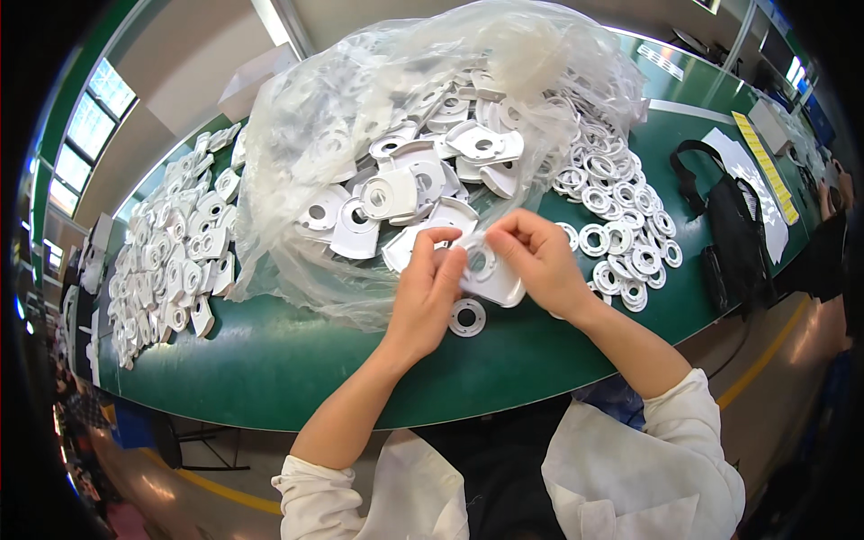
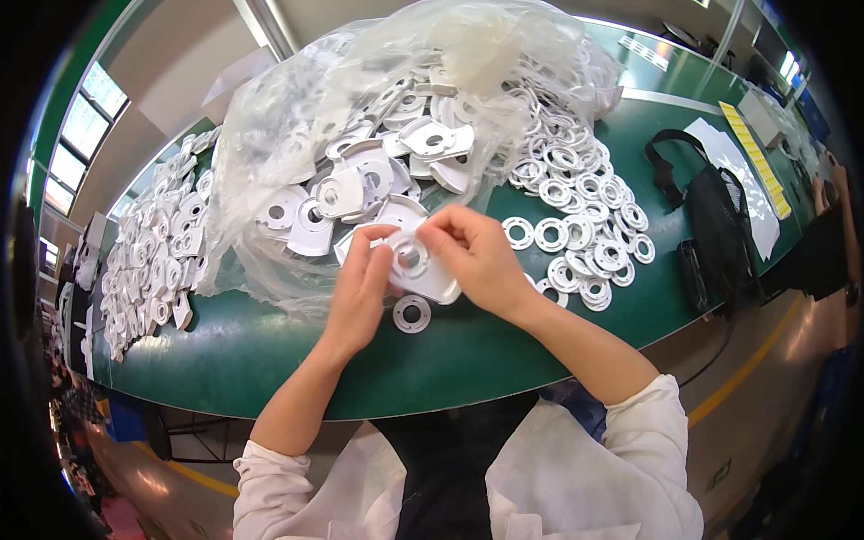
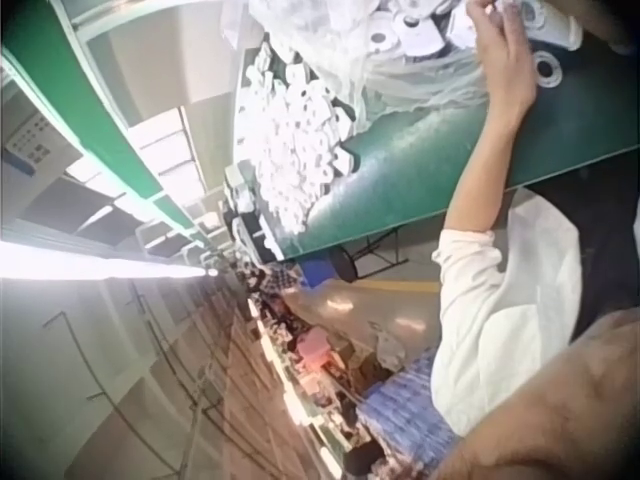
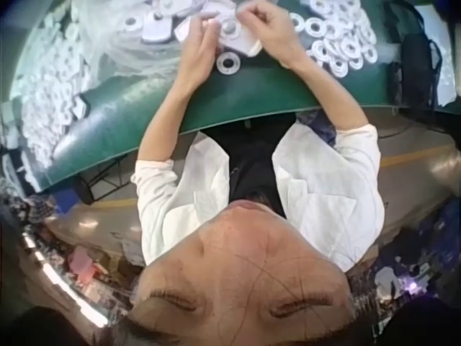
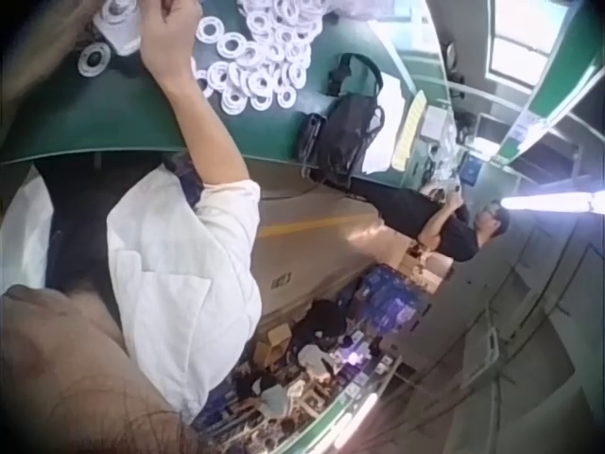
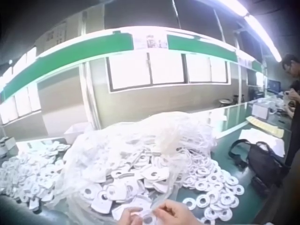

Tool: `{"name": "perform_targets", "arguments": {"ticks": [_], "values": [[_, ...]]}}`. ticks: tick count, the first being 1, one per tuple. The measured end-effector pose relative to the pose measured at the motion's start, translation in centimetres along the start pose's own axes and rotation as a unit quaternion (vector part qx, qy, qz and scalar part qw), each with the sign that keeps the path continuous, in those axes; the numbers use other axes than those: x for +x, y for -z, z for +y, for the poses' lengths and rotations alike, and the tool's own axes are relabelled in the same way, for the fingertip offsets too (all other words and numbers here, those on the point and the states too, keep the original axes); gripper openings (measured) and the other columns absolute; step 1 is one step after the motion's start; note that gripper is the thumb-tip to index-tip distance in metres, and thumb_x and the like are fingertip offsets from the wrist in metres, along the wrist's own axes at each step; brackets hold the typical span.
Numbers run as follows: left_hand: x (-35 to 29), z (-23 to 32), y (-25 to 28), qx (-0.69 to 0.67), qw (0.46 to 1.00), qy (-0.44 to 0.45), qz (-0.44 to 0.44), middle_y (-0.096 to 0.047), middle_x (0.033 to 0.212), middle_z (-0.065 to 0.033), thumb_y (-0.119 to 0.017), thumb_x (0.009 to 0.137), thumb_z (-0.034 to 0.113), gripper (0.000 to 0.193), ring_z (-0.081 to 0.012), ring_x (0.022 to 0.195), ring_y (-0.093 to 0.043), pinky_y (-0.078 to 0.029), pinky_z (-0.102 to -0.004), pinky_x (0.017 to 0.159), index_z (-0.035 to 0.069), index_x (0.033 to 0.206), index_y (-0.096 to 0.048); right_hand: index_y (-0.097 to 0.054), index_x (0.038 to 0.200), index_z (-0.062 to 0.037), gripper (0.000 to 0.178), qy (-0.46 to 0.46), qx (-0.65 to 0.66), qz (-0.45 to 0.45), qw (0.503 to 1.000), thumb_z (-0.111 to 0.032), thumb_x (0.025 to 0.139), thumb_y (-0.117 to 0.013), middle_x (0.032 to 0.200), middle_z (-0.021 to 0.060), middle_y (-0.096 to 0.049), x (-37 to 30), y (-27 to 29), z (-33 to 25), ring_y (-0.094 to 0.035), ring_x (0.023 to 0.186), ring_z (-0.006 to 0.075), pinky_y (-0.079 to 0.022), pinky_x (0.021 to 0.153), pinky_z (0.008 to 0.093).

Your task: Assembling small white plastic components on a production line by fitting rings onto base parts.

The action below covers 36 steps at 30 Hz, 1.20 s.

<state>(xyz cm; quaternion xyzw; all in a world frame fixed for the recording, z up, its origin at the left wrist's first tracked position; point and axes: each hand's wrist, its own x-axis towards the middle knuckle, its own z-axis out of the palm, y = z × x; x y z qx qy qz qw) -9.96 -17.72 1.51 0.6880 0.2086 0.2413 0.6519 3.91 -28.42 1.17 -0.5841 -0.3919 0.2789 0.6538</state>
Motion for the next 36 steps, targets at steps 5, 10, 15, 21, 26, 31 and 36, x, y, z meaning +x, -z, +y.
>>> {"name": "perform_targets", "arguments": {"ticks": [5,10,15,21,26,31,36], "values": [[-0.6,-1.4,-1.2,0.049,0.995,-0.076,-0.043,-0.066,0.085,-0.0143,-0.060,0.091,0.009,0.045,-0.0198,0.069,-0.064,-0.047,-0.0342,0.059,-0.001,0.126,-0.034,-0.061,0.091,-0.0024,0.013,-0.051,0.087,0.026,0.995,-0.015,0.094,-0.062,0.079,-0.0016,-0.063,0.3,0.1,-0.8,-0.053,0.069,-0.0004,-0.040,0.061,0.0152],[-0.9,-0.4,-1.4,0.205,0.971,-0.106,-0.062,-0.065,0.081,-0.0192,-0.060,0.088,0.008,0.045,-0.0331,0.067,-0.065,-0.047,-0.0397,0.058,-0.001,0.124,-0.034,-0.059,0.085,-0.0036,0.016,-0.070,0.022,0.035,0.997,-0.016,0.088,-0.069,0.076,-0.0016,-0.063,0.3,0.8,-0.1,-0.054,0.065,0.0001,-0.041,0.058,0.0153],[-0.7,-0.4,-0.6,0.274,0.950,-0.134,-0.063,-0.064,0.079,-0.0210,-0.060,0.088,0.010,0.045,-0.0398,0.069,-0.063,-0.047,-0.0442,0.058,-0.001,0.123,-0.034,-0.059,0.084,-0.0031,0.015,-0.027,-0.133,0.023,0.990,-0.012,0.085,-0.071,0.077,-0.0002,-0.064,0.0,-0.1,-0.9,-0.055,0.065,0.0012,-0.044,0.058,0.0164],[0.1,-0.2,1.9,0.144,0.979,-0.064,-0.127,-0.064,0.080,-0.0226,-0.059,0.088,0.015,0.043,-0.0387,0.075,-0.065,-0.048,-0.0432,0.065,0.001,0.121,-0.034,-0.063,0.096,0.0027,0.014,-0.027,-0.067,-0.031,0.997,-0.008,0.088,-0.066,0.082,0.0034,-0.067,0.7,1.4,-0.2,-0.062,0.071,0.0061,-0.050,0.064,0.0211],[-0.4,0.9,2.0,0.222,0.963,-0.069,-0.138,-0.064,0.081,-0.0225,-0.061,0.088,0.018,0.044,-0.0376,0.076,-0.065,-0.048,-0.0430,0.066,0.001,0.120,-0.036,-0.064,0.094,0.0025,0.014,-0.093,-0.077,-0.058,0.991,-0.011,0.092,-0.060,0.079,0.0019,-0.066,0.6,1.5,0.6,-0.059,0.070,0.0061,-0.049,0.064,0.0215],[1.6,3.6,7.1,0.130,0.990,-0.032,0.035,-0.063,0.075,-0.0092,-0.064,0.088,0.020,0.041,-0.0143,0.064,-0.059,-0.046,-0.0298,0.058,0.001,0.118,-0.046,-0.065,0.095,0.0014,0.014,0.043,-0.252,0.005,0.967,-0.011,0.089,-0.063,0.076,0.0016,-0.065,0.8,1.2,0.4,-0.057,0.066,0.0064,-0.045,0.062,0.0212],[7.3,9.3,23.7,0.100,0.910,-0.151,0.373,-0.064,0.072,-0.0074,-0.066,0.089,0.020,0.031,-0.0107,0.054,-0.056,-0.047,-0.0236,0.046,0.000,0.106,-0.051,-0.065,0.095,0.0016,0.013,0.066,-0.280,0.032,0.957,-0.009,0.088,-0.064,0.074,0.0029,-0.064,1.0,2.1,0.3,-0.056,0.065,0.0074,-0.044,0.061,0.0225]]}}
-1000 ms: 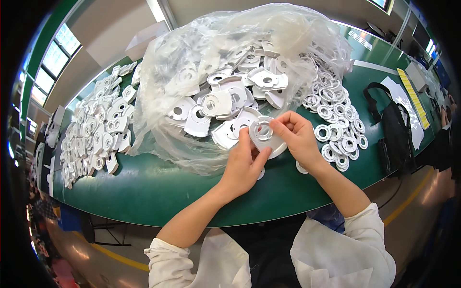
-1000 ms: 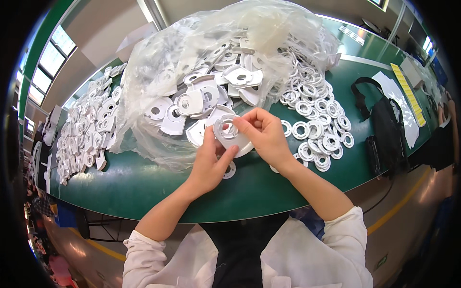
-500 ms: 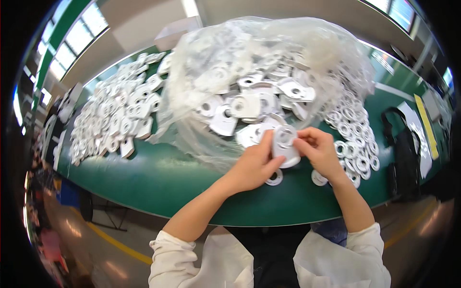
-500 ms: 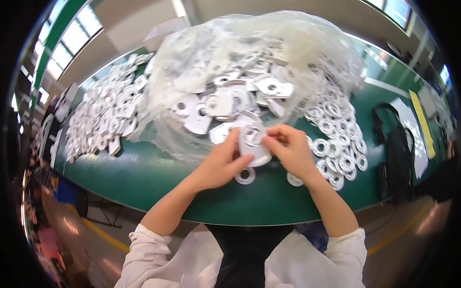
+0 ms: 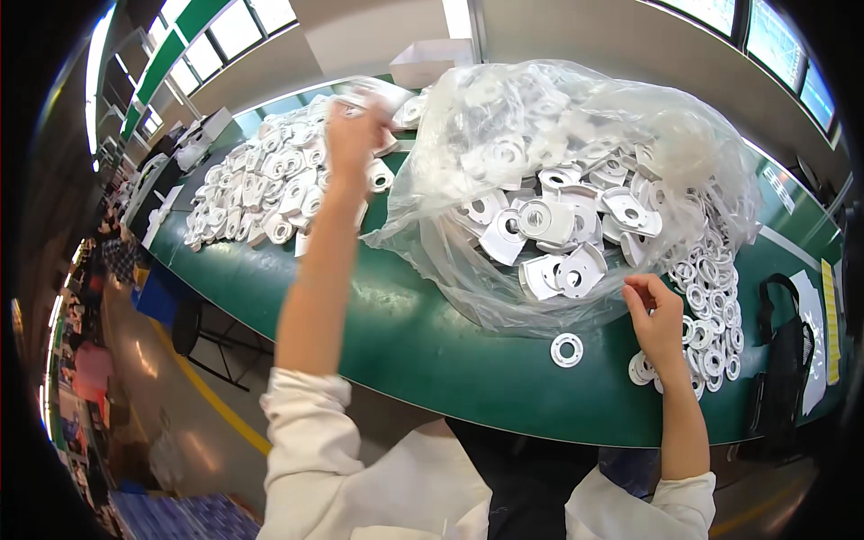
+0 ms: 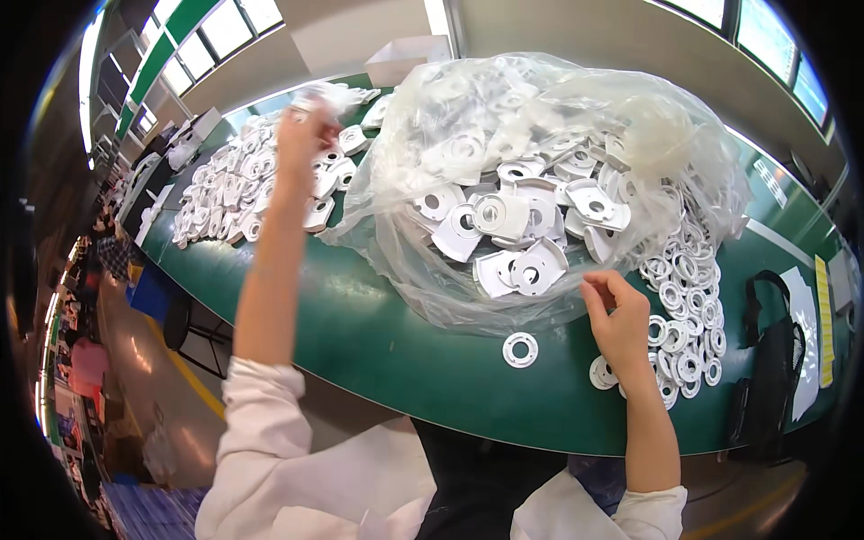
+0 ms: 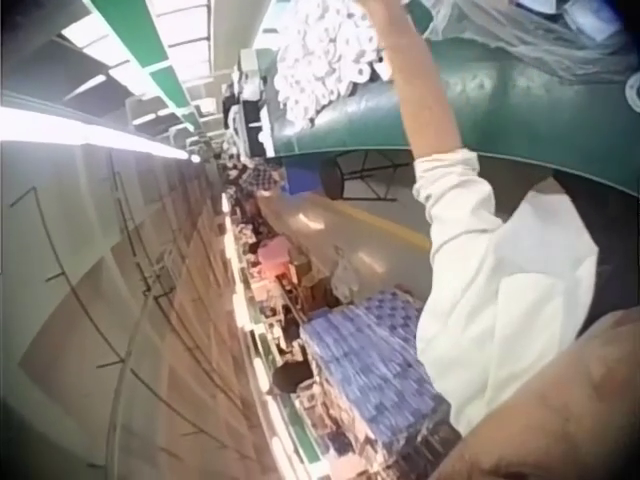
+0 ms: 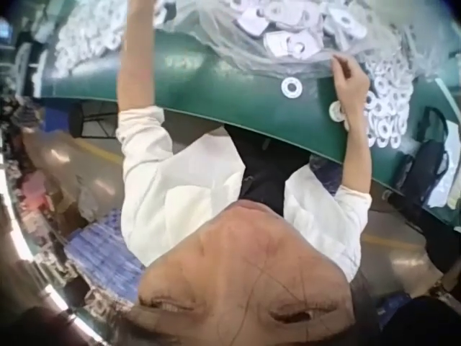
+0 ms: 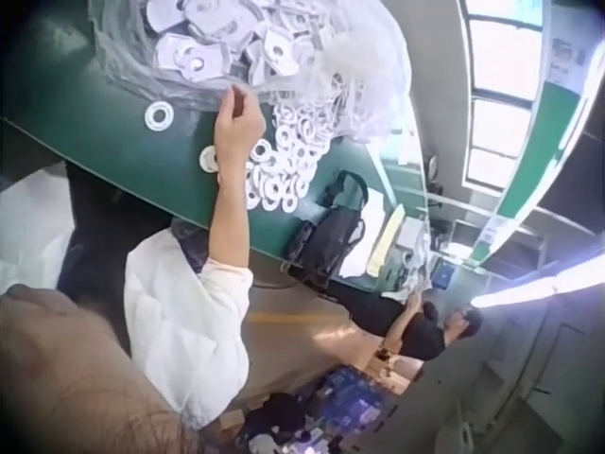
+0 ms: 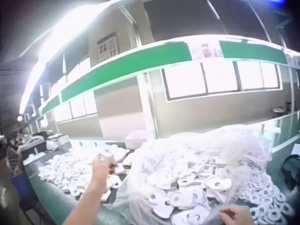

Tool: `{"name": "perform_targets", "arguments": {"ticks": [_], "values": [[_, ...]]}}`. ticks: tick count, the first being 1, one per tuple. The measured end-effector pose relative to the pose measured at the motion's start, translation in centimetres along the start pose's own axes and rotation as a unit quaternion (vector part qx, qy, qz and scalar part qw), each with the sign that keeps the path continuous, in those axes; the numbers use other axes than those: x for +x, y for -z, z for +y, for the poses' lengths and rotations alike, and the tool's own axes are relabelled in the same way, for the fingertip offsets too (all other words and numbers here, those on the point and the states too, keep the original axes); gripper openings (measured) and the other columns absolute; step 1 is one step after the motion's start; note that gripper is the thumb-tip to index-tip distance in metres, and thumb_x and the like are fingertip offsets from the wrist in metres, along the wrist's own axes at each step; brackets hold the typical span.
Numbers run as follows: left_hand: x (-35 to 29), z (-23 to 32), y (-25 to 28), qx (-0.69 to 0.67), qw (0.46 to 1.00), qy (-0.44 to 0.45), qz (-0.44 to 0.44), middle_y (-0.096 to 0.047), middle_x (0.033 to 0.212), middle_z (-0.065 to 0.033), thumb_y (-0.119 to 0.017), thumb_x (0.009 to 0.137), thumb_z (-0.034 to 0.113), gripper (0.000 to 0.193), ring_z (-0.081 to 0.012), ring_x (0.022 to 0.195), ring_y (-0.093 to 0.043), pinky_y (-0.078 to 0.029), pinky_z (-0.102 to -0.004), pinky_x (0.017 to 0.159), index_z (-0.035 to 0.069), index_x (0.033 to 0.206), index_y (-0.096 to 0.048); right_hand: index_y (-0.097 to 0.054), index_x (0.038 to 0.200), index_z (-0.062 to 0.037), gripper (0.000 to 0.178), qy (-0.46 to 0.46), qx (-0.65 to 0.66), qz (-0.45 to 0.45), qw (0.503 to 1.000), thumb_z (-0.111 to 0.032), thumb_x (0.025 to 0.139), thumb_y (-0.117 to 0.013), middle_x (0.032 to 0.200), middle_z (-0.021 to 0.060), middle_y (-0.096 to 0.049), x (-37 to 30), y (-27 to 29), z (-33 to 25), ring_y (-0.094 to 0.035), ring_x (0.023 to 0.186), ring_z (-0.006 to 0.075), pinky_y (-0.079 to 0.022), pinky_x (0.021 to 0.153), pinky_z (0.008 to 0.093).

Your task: Assembling small white plastic components on a production line by fitting rings onto base parts.

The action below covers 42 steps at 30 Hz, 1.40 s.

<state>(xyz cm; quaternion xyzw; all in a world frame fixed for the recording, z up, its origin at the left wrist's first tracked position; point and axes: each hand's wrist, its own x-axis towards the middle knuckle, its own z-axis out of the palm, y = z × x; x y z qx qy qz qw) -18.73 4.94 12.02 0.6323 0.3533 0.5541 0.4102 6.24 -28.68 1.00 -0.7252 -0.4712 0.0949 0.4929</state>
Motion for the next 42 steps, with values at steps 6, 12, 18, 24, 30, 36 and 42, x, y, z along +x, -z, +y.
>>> {"name": "perform_targets", "arguments": {"ticks": [6,12,18,24,30,36,42], "values": [[11.6,-1.2,15.1,-0.007,0.966,0.164,0.200,-0.034,0.142,-0.0209,-0.068,0.079,0.054,0.089,-0.0280,0.121,-0.045,-0.047,-0.0418,0.083,-0.001,0.141,-0.034,-0.065,0.092,0.0021,0.010,0.037,-0.018,-0.001,0.999,-0.007,0.087,-0.064,0.075,0.0051,-0.065,-0.1,-0.3,-0.1,-0.059,0.066,0.0095,-0.045,0.062,0.0234],[6.9,-2.3,10.6,0.146,0.973,-0.001,0.176,-0.042,0.139,-0.0208,-0.069,0.084,0.034,0.078,-0.0273,0.114,-0.050,-0.048,-0.0363,0.084,0.000,0.143,-0.030,-0.066,0.092,0.0020,0.010,0.044,-0.055,0.001,0.997,-0.006,0.086,-0.064,0.075,0.0071,-0.066,0.1,0.3,0.1,-0.060,0.066,0.0112,-0.046,0.062,0.0245],[-10.3,2.4,-1.5,0.183,0.925,-0.201,-0.267,-0.066,0.113,-0.0062,-0.062,0.086,0.006,0.033,-0.0142,0.098,-0.060,-0.045,-0.0269,0.079,0.005,0.118,-0.060,-0.067,0.094,-0.0002,0.013,0.044,-0.111,0.013,0.993,-0.008,0.083,-0.067,0.080,0.0093,-0.066,0.7,1.9,1.1,-0.060,0.065,0.0169,-0.048,0.063,0.0278],[-20.7,3.6,-7.0,0.171,0.733,-0.304,-0.583,-0.057,0.128,-0.0133,-0.071,0.080,0.013,0.050,-0.0306,0.118,-0.053,-0.044,-0.0403,0.095,0.004,0.126,-0.053,-0.067,0.096,-0.0016,0.018,0.014,-0.135,0.031,0.990,-0.009,0.080,-0.070,0.082,0.0086,-0.067,1.3,4.5,1.4,-0.060,0.069,0.0184,-0.048,0.063,0.0296],[-19.8,0.8,-10.8,0.320,0.797,-0.324,-0.396,-0.058,0.097,-0.0131,-0.071,0.079,0.018,0.029,-0.0305,0.094,-0.055,-0.046,-0.0418,0.077,0.001,0.098,-0.058,-0.067,0.094,-0.0012,0.019,0.000,-0.193,0.032,0.981,-0.008,0.077,-0.071,0.083,0.0090,-0.067,1.3,5.9,2.0,-0.060,0.070,0.0194,-0.048,0.066,0.0308],[-21.4,-2.5,-12.8,0.424,0.808,-0.283,-0.296,-0.058,0.093,-0.0108,-0.077,0.072,0.029,0.040,-0.0290,0.090,-0.055,-0.042,-0.0393,0.075,0.001,0.094,-0.059,-0.068,0.094,-0.0027,0.024,0.013,-0.180,-0.025,0.983,-0.013,0.074,-0.075,0.085,0.0097,-0.063,0.9,5.5,1.5,-0.059,0.080,0.0235,-0.048,0.075,0.0333],[-20.5,-2.7,-12.1,0.307,0.894,-0.184,-0.270,-0.058,0.080,-0.0126,-0.077,0.071,0.017,0.030,-0.0307,0.074,-0.055,-0.042,-0.0395,0.071,0.004,0.092,-0.059,-0.068,0.096,-0.0033,0.039,0.023,-0.255,-0.168,0.952,-0.020,0.064,-0.081,0.093,0.0104,-0.064,0.7,7.4,1.8,-0.057,0.095,0.0294,-0.046,0.086,0.0372]]}}
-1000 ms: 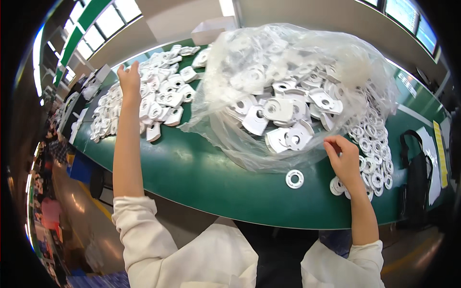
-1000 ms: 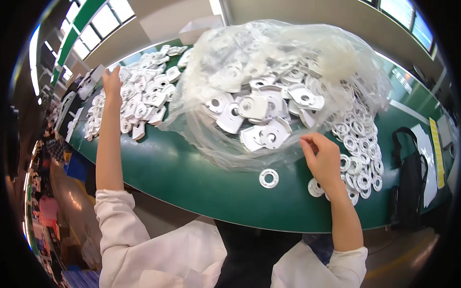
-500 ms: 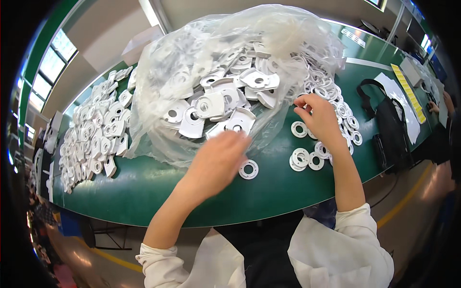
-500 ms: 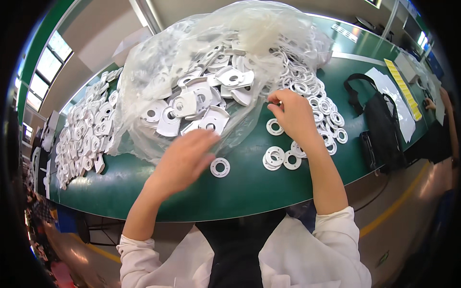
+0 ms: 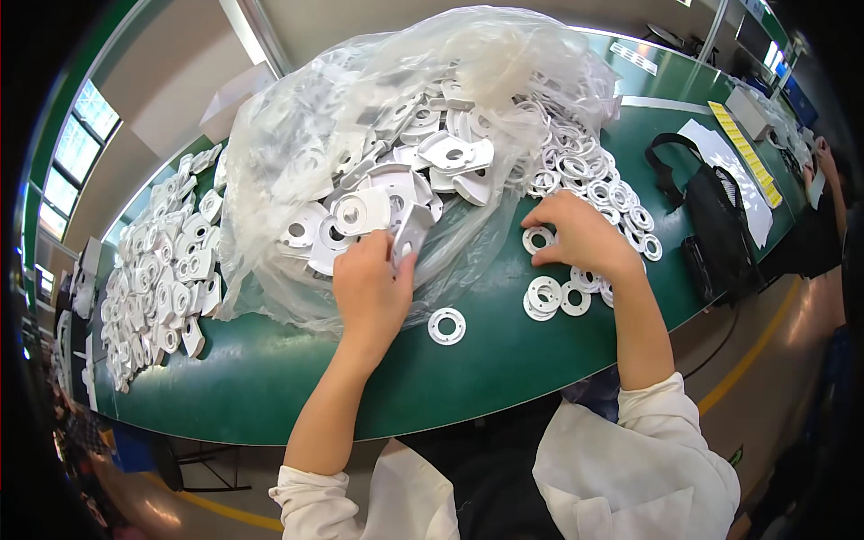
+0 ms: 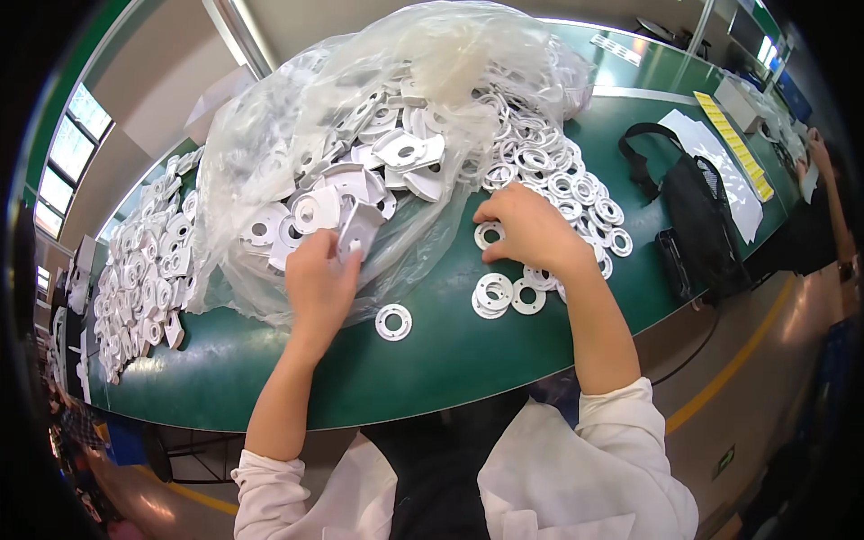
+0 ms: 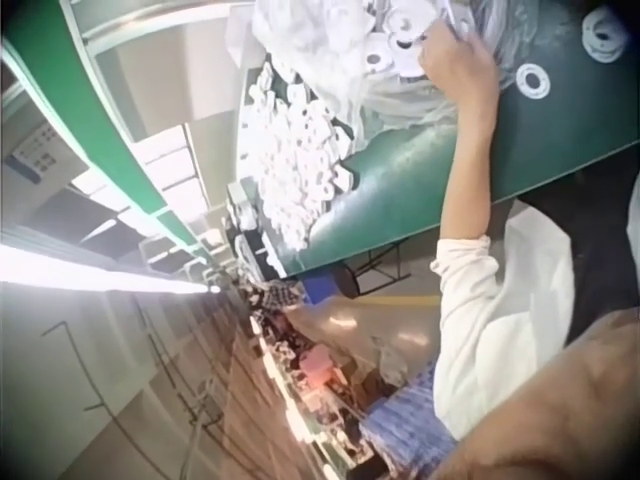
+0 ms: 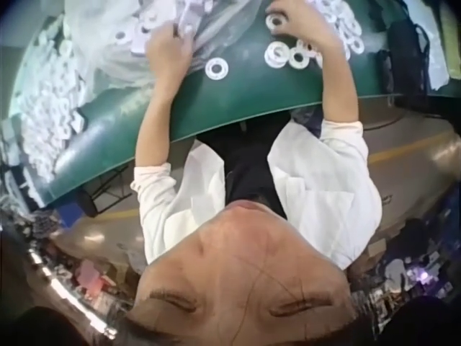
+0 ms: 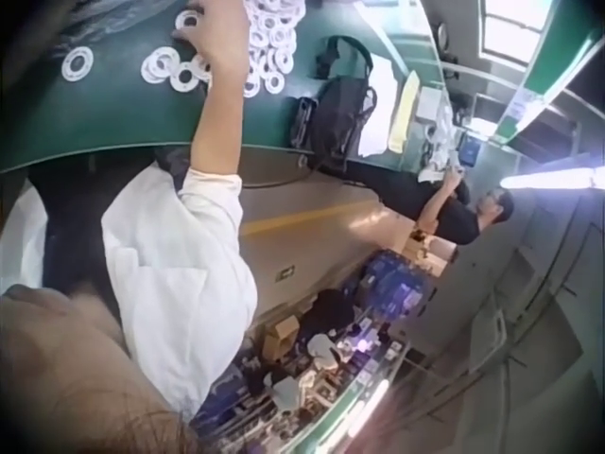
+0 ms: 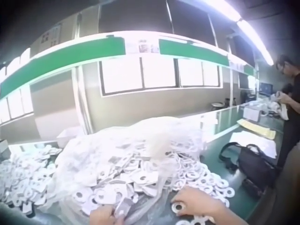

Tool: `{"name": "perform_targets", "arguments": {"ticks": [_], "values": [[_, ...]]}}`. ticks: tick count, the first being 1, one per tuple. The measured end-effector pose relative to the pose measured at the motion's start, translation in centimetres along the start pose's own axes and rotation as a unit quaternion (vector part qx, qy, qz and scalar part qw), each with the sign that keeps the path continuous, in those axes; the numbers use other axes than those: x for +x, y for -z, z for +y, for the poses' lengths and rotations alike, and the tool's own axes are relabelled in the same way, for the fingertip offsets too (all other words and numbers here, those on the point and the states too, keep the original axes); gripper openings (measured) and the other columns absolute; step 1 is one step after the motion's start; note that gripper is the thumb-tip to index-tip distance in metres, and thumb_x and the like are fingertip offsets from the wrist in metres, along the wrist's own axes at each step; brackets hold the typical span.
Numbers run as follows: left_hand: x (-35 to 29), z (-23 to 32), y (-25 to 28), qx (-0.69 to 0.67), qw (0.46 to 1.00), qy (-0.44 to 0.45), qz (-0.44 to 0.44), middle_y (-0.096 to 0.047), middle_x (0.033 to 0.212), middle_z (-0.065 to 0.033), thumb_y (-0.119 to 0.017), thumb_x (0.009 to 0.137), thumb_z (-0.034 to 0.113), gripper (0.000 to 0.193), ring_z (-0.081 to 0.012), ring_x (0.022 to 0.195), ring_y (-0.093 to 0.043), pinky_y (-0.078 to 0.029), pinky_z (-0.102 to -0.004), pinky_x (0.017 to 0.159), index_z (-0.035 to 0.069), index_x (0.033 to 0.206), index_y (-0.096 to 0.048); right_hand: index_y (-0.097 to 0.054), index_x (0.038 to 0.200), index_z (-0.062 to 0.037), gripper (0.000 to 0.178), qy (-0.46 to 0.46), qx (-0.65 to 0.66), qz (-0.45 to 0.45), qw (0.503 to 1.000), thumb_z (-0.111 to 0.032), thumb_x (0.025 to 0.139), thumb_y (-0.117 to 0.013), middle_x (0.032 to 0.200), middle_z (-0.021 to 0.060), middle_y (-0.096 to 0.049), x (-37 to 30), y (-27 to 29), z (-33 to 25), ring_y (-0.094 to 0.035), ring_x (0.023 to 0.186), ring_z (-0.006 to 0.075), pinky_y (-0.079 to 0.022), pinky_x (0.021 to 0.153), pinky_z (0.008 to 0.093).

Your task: Assembling small white plastic components on a production line by fitting rings onto base parts.

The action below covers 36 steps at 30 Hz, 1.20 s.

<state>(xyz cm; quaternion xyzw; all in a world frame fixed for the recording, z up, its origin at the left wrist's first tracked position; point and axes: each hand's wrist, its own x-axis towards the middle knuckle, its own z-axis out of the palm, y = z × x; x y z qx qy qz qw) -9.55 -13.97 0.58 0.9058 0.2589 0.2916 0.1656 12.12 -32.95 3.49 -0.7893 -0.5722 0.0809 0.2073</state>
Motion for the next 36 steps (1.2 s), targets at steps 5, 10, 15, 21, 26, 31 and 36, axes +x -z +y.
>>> {"name": "perform_targets", "arguments": {"ticks": [5,10,15,21,26,31,36], "values": [[0.5,-0.3,1.3,-0.252,0.963,0.001,0.100,-0.066,0.089,-0.0138,-0.070,0.078,0.009,0.018,-0.0260,0.081,-0.062,-0.047,-0.0349,0.076,0.004,0.087,-0.056,-0.068,0.103,-0.0060,0.040,0.025,0.057,0.087,0.994,-0.013,0.066,-0.082,0.096,0.0049,-0.064,0.5,0.3,-1.1,-0.057,0.092,0.0221,-0.046,0.085,0.0325],[-0.3,1.7,2.8,-0.747,0.572,0.334,-0.051,-0.063,0.091,-0.0132,-0.059,0.087,0.021,0.016,-0.0275,0.085,-0.061,-0.051,-0.0375,0.083,0.007,0.091,-0.052,-0.065,0.110,-0.0045,0.038,0.054,0.324,0.266,0.906,-0.014,0.076,-0.078,0.103,0.0053,-0.063,1.6,-1.6,-3.8,-0.058,0.094,0.0152,-0.047,0.082,0.0292],[-0.9,1.7,1.5,-0.783,0.525,0.257,-0.213,-0.059,0.102,-0.0098,-0.051,0.095,0.029,0.024,-0.0234,0.089,-0.061,-0.051,-0.0380,0.080,0.005,0.100,-0.052,-0.065,0.110,-0.0071,0.048,0.252,0.205,0.306,0.895,-0.018,0.066,-0.083,0.104,0.0098,-0.061,1.1,-3.5,-5.5,-0.057,0.090,0.0229,-0.047,0.077,0.0312],[-1.8,3.6,0.4,-0.672,0.640,0.330,-0.174,-0.060,0.108,-0.0081,-0.049,0.099,0.028,0.027,-0.0159,0.091,-0.061,-0.052,-0.0296,0.076,0.005,0.113,-0.052,-0.068,0.105,-0.0069,0.043,0.286,0.175,0.221,0.916,-0.021,0.067,-0.083,0.101,0.0058,-0.060,1.2,-4.7,-6.3,-0.055,0.092,0.0240,-0.046,0.079,0.0336],[-2.1,2.8,0.1,-0.640,0.656,0.295,-0.270,-0.060,0.095,-0.0019,-0.051,0.100,0.030,0.028,-0.0104,0.085,-0.061,-0.050,-0.0282,0.069,0.006,0.115,-0.053,-0.066,0.112,-0.0048,0.034,0.264,0.237,0.175,0.918,-0.017,0.081,-0.073,0.103,0.0063,-0.060,1.4,-5.3,-6.2,-0.055,0.096,0.0247,-0.045,0.086,0.0340],[-1.9,2.5,0.1,-0.652,0.662,0.297,-0.219,-0.065,0.103,-0.0093,-0.054,0.098,0.028,0.027,-0.0139,0.087,-0.063,-0.052,-0.0294,0.076,0.005,0.112,-0.055,-0.060,0.116,-0.0015,0.028,0.048,0.313,0.342,0.885,-0.007,0.089,-0.060,0.106,0.0063,-0.061,2.4,-3.0,-4.1,-0.055,0.099,0.0133,-0.046,0.082,0.0287],[-1.1,1.6,-0.3,-0.681,0.648,0.293,-0.174,-0.064,0.107,-0.0140,-0.055,0.097,0.032,0.030,-0.0233,0.096,-0.064,-0.054,-0.0374,0.083,0.004,0.107,-0.055,-0.044,0.133,0.0009,0.051,-0.159,0.289,0.335,0.883,-0.015,0.088,-0.063,0.118,0.0106,-0.056,5.6,-2.4,1.7,-0.055,0.101,0.0173,-0.048,0.085,0.0321]]}}
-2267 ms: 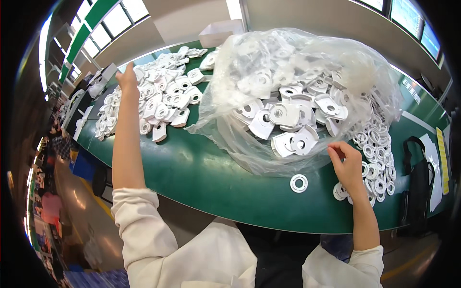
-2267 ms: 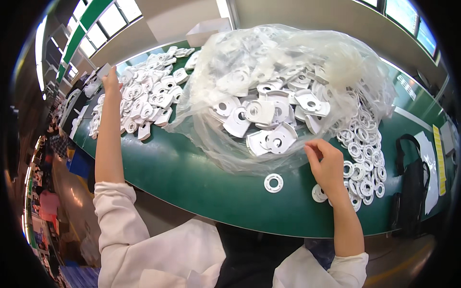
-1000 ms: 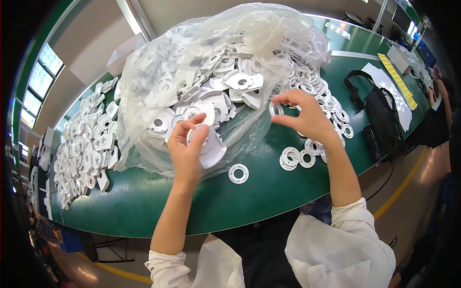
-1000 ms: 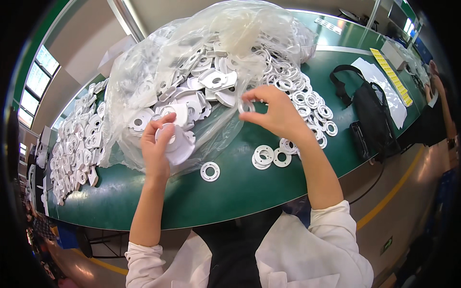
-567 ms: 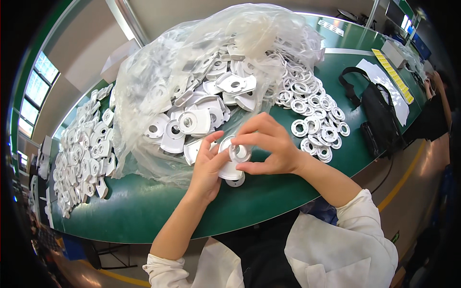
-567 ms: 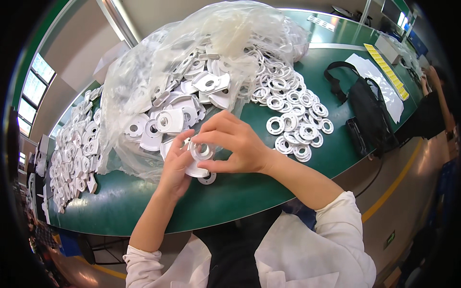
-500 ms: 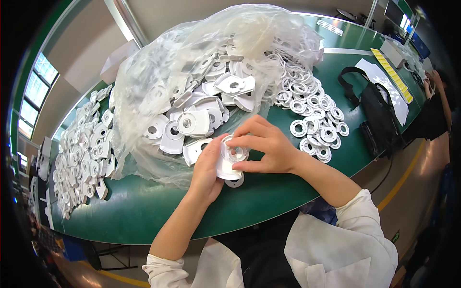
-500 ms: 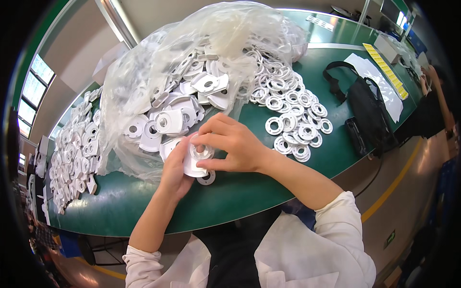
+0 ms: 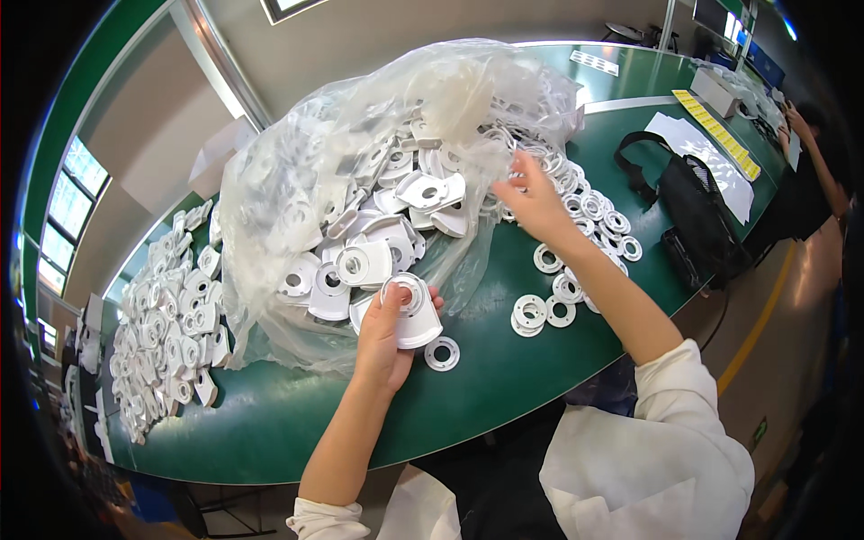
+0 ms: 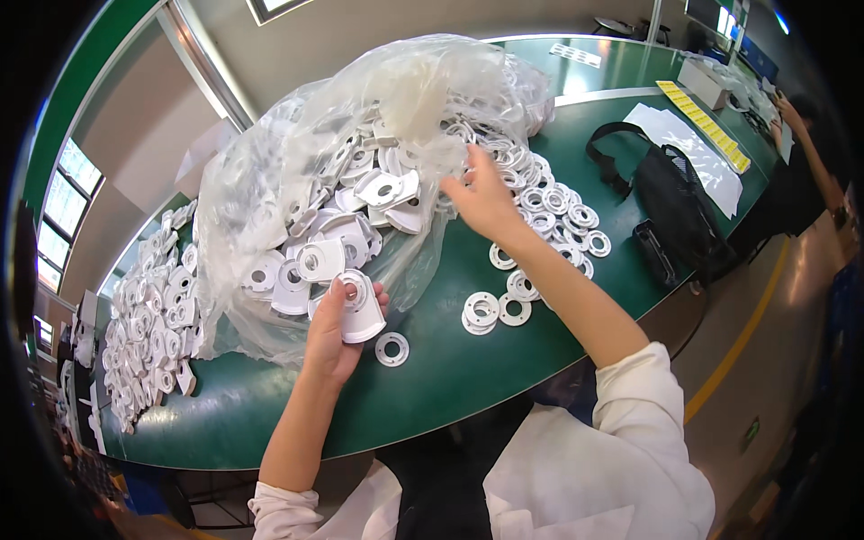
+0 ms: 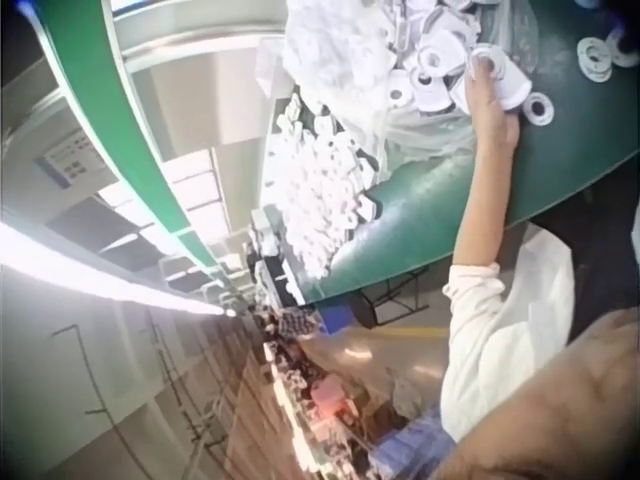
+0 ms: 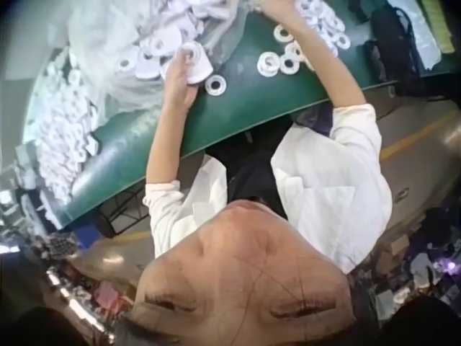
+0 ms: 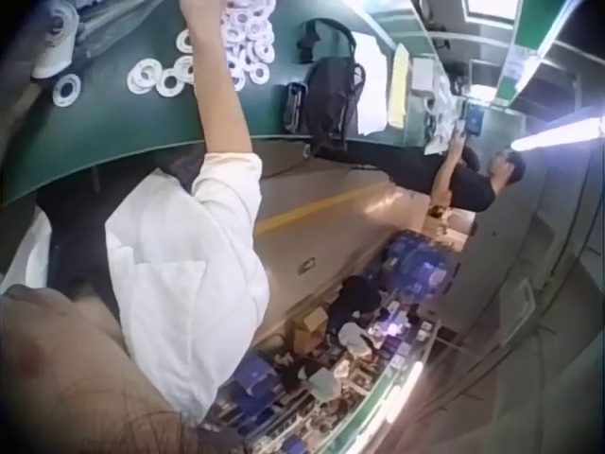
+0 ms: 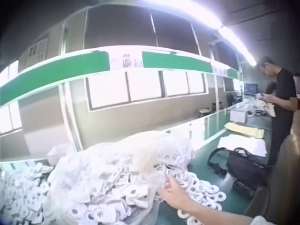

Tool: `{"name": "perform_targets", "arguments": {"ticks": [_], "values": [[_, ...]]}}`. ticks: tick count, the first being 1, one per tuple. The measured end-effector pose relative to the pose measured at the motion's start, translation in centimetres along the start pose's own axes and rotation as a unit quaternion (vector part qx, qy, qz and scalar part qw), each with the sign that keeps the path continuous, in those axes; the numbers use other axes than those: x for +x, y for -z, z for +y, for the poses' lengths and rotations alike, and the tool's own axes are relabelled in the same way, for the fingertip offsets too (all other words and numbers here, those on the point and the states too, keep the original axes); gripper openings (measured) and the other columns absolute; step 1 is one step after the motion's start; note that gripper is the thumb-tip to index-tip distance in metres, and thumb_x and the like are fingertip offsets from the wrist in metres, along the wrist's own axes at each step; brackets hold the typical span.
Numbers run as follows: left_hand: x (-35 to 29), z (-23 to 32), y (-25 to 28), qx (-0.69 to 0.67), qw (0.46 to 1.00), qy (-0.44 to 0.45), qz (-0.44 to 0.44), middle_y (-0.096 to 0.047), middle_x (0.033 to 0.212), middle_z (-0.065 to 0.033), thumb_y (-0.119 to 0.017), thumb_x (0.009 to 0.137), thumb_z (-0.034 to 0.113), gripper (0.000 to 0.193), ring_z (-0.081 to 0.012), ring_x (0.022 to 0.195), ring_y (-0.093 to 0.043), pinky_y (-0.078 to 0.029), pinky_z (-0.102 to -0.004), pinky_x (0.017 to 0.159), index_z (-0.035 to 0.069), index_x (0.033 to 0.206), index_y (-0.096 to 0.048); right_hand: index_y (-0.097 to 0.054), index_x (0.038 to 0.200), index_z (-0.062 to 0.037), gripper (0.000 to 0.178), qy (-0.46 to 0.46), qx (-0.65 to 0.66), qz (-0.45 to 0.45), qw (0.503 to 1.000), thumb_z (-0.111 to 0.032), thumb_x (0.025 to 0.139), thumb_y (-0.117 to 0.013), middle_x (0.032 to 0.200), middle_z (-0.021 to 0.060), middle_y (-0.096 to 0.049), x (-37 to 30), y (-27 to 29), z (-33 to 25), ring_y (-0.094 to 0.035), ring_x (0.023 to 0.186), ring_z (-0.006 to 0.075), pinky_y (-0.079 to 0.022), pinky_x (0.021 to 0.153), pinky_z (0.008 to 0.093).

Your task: Assembling small white plastic components on a production line by fitting rings onto base parts.

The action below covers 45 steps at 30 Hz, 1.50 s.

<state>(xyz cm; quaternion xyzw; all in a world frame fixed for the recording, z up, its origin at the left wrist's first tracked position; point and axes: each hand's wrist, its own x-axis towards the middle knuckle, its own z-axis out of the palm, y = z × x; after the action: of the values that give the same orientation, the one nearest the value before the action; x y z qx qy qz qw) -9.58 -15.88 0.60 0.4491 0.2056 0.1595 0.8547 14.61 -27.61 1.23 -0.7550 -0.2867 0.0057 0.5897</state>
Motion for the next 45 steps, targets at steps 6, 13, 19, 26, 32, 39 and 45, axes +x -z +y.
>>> {"name": "perform_targets", "arguments": {"ticks": [6,13,19,26,32,39,45], "values": [[-0.3,0.8,0.4,-0.133,0.990,0.028,-0.044,-0.057,0.123,-0.0163,-0.039,0.101,0.040,0.047,-0.0309,0.112,-0.058,-0.050,-0.0502,0.092,0.004,0.129,-0.047,-0.035,0.138,0.0064,0.090,0.012,-0.035,-0.258,0.966,-0.052,0.079,-0.070,0.131,0.0248,-0.050,4.1,-8.2,-2.9,-0.050,0.120,0.0299,-0.039,0.100,0.0357],[2.5,0.2,3.1,-0.163,0.982,-0.004,-0.094,-0.049,0.134,-0.0176,-0.035,0.101,0.038,0.049,-0.0377,0.124,-0.049,-0.047,-0.0558,0.096,0.002,0.135,-0.039,-0.040,0.140,0.0033,0.087,0.074,0.041,-0.284,0.955,-0.054,0.081,-0.067,0.132,0.0215,-0.051,9.0,-14.5,-1.8,-0.054,0.114,0.0287,-0.044,0.095,0.0361],[3.6,0.4,3.6,-0.151,0.986,-0.010,-0.076,-0.050,0.134,-0.0153,-0.034,0.102,0.037,0.047,-0.0356,0.124,-0.049,-0.047,-0.0554,0.096,0.003,0.133,-0.042,-0.072,0.080,-0.0092,0.042,0.106,-0.202,-0.105,0.968,-0.048,0.085,-0.058,0.076,0.0065,-0.069,13.4,-7.4,0.3,-0.065,0.069,0.0239,-0.051,0.065,0.0406],[3.7,0.7,3.8,-0.143,0.985,0.000,-0.098,-0.048,0.136,-0.0194,-0.031,0.103,0.036,0.047,-0.0368,0.123,-0.049,-0.050,-0.0511,0.092,0.003,0.136,-0.039,-0.067,0.101,-0.0113,0.044,0.208,-0.426,-0.073,0.877,-0.048,0.076,-0.066,0.112,0.0161,-0.063,8.0,0.2,3.7,-0.058,0.108,0.0321,-0.047,0.089,0.0413],[3.5,0.5,3.3,-0.111,0.991,-0.006,-0.069,-0.049,0.135,-0.0190,-0.031,0.103,0.036,0.046,-0.0349,0.121,-0.052,-0.052,-0.0483,0.089,0.003,0.133,-0.042,-0.061,0.112,-0.0098,0.042,0.237,-0.220,-0.379,0.867,-0.031,0.077,-0.072,0.124,0.0131,-0.057,5.1,3.2,0.8,-0.051,0.119,0.0296,-0.039,0.103,0.0382],[2.3,1.1,2.4,-0.097,0.991,0.034,-0.088,-0.052,0.133,-0.0181,-0.033,0.103,0.033,0.044,-0.0336,0.113,-0.058,-0.055,-0.0424,0.081,0.003,0.133,-0.043,-0.062,0.121,-0.0111,0.044,0.243,-0.223,-0.329,0.885,-0.024,0.080,-0.070,0.128,0.0139,-0.058,2.1,5.9,-3.0,-0.053,0.118,0.0313,-0.041,0.099,0.0401],[0.8,1.0,1.3,-0.053,0.997,0.036,-0.047,-0.056,0.128,-0.0194,-0.033,0.102,0.036,0.046,-0.0328,0.105,-0.062,-0.057,-0.0383,0.072,0.003,0.133,-0.044,-0.065,0.108,-0.0069,0.034,0.297,-0.146,-0.336,0.882,-0.021,0.078,-0.075,0.110,0.0097,-0.062,-6.1,3.6,-3.8,-0.057,0.104,0.0289,-0.046,0.091,0.0391]]}}
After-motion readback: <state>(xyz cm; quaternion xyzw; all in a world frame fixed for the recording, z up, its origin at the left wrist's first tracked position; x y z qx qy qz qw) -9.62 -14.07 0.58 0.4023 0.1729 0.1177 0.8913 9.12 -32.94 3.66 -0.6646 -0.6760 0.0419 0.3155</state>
